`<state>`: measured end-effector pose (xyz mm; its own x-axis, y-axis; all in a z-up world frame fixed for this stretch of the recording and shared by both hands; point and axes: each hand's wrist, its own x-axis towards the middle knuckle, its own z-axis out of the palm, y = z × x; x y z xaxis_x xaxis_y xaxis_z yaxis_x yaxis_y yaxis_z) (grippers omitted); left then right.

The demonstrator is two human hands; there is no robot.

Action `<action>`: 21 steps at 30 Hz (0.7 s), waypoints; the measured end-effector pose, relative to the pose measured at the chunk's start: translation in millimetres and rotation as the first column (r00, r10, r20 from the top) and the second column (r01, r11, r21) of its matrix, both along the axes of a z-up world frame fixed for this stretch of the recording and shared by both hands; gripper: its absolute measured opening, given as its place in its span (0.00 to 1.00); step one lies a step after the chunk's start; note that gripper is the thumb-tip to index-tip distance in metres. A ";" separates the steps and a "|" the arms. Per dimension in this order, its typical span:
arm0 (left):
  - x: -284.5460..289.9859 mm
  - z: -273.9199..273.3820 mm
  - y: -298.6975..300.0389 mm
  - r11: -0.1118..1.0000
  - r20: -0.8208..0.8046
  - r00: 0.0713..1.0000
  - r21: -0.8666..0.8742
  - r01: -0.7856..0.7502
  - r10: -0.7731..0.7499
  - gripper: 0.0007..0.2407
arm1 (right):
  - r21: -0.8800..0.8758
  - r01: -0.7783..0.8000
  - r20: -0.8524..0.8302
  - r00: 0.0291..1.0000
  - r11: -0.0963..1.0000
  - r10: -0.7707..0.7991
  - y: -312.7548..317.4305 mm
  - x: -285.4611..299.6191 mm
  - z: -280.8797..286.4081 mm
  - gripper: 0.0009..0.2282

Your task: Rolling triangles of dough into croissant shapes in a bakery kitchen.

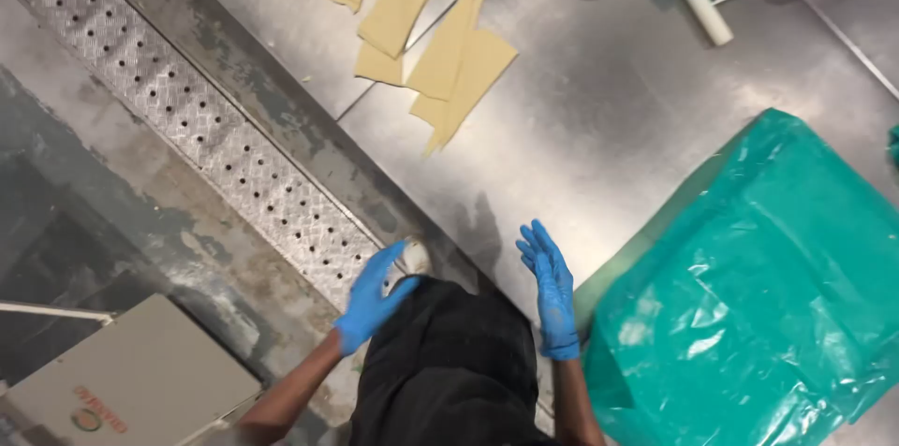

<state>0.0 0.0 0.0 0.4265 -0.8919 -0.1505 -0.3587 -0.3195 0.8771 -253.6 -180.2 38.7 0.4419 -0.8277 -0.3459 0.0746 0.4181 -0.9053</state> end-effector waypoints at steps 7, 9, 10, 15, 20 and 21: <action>88.2 -150.9 198.8 0.796 -0.645 0.751 0.376 0.475 -0.144 0.26 | 0.160 -0.552 -0.508 0.665 0.818 0.548 60.0 -0.9 -64.2 0.22; 128.2 -90.4 145.8 0.700 -0.711 0.703 0.504 0.507 0.003 0.26 | 0.176 -0.632 -0.587 0.549 0.755 0.596 40.4 35.7 -52.3 0.21; 136.3 -70.6 127.7 0.691 -0.714 0.700 0.510 0.512 0.009 0.26 | 0.188 -0.628 -0.582 0.548 0.755 0.601 12.3 72.9 -29.9 0.21; 157.6 -58.7 53.1 0.860 -0.489 0.844 0.312 0.403 -0.219 0.24 | -0.616 -0.614 -0.712 0.702 0.493 -0.014 -122.3 226.8 -23.3 0.22; 203.5 -53.5 14.8 0.954 -0.511 0.855 0.209 0.217 -0.082 0.19 | -0.609 -0.755 -0.793 0.578 0.243 -0.192 -190.1 295.1 -81.9 0.29; 219.5 -47.1 7.8 0.966 -0.401 0.910 0.179 0.187 -0.102 0.19 | -0.555 -0.793 -0.831 0.514 0.252 -0.213 -196.0 302.5 -96.9 0.29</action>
<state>219.5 7.8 -47.1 0.1659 -0.8690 -0.4661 -0.0622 -0.4809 0.8745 48.9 -376.2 -58.2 0.7701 -0.6290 0.1063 -0.5895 -0.7654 -0.2582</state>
